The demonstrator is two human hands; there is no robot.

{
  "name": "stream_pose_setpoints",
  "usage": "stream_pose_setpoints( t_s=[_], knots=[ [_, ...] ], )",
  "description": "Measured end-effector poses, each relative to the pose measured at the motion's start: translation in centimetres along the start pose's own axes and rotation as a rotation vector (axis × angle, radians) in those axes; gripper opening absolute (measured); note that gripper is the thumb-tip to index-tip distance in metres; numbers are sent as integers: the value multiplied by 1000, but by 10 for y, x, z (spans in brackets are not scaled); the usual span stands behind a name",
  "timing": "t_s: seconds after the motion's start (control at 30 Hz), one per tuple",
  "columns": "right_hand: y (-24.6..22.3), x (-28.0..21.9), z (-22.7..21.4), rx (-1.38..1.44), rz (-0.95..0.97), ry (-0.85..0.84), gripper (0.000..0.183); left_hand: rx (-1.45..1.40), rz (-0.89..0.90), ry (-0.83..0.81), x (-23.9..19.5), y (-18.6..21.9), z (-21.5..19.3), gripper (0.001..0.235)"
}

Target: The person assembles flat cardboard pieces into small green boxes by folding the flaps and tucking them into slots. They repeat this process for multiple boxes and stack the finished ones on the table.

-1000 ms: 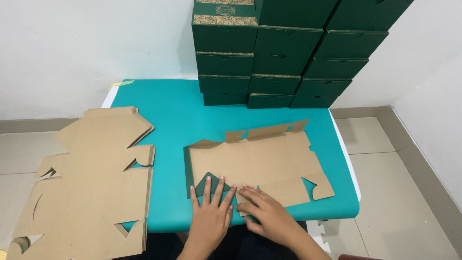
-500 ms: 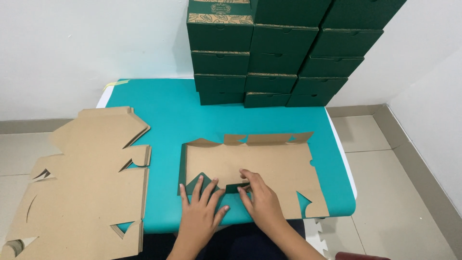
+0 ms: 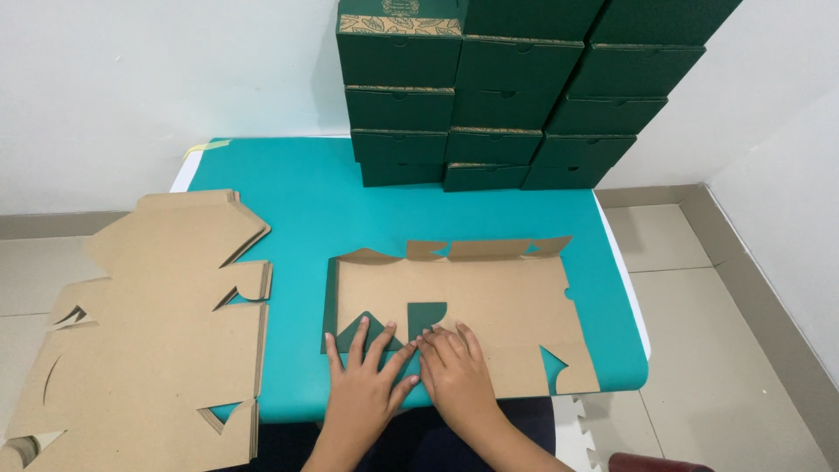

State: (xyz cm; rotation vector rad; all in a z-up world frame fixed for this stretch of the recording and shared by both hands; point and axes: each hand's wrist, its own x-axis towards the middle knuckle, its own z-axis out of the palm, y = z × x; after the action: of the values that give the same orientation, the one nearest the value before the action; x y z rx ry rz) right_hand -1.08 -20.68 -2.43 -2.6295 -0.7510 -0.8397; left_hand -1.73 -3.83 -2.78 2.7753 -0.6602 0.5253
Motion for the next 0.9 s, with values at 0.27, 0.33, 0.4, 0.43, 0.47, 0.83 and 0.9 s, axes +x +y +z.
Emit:
stream_pose_setpoints(
  t_s=[0.27,0.33,0.4,0.43,0.47,0.83,0.9],
  knots=[
    [-18,-26,0,-101,79,-152,42,5,10,-18,-1,-1,2,46],
    [-23,-26,2,-137,128,-151,44,33,4,-52,0,-1,2,45],
    [-26,-26,3,-134,154,-158,46,35,0,-62,-1,-1,3,44],
    [-27,-27,4,-132,170,-162,47,39,-10,-63,-1,-1,4,43],
    [-29,-27,3,-133,185,-165,47,35,2,-73,-1,-1,5,43],
    [-31,-16,-14,3,246,-180,43,86,27,-9,-2,-1,4,41],
    [-28,-14,-12,-36,265,-175,42,81,18,-18,-1,1,1,41]
  ],
)
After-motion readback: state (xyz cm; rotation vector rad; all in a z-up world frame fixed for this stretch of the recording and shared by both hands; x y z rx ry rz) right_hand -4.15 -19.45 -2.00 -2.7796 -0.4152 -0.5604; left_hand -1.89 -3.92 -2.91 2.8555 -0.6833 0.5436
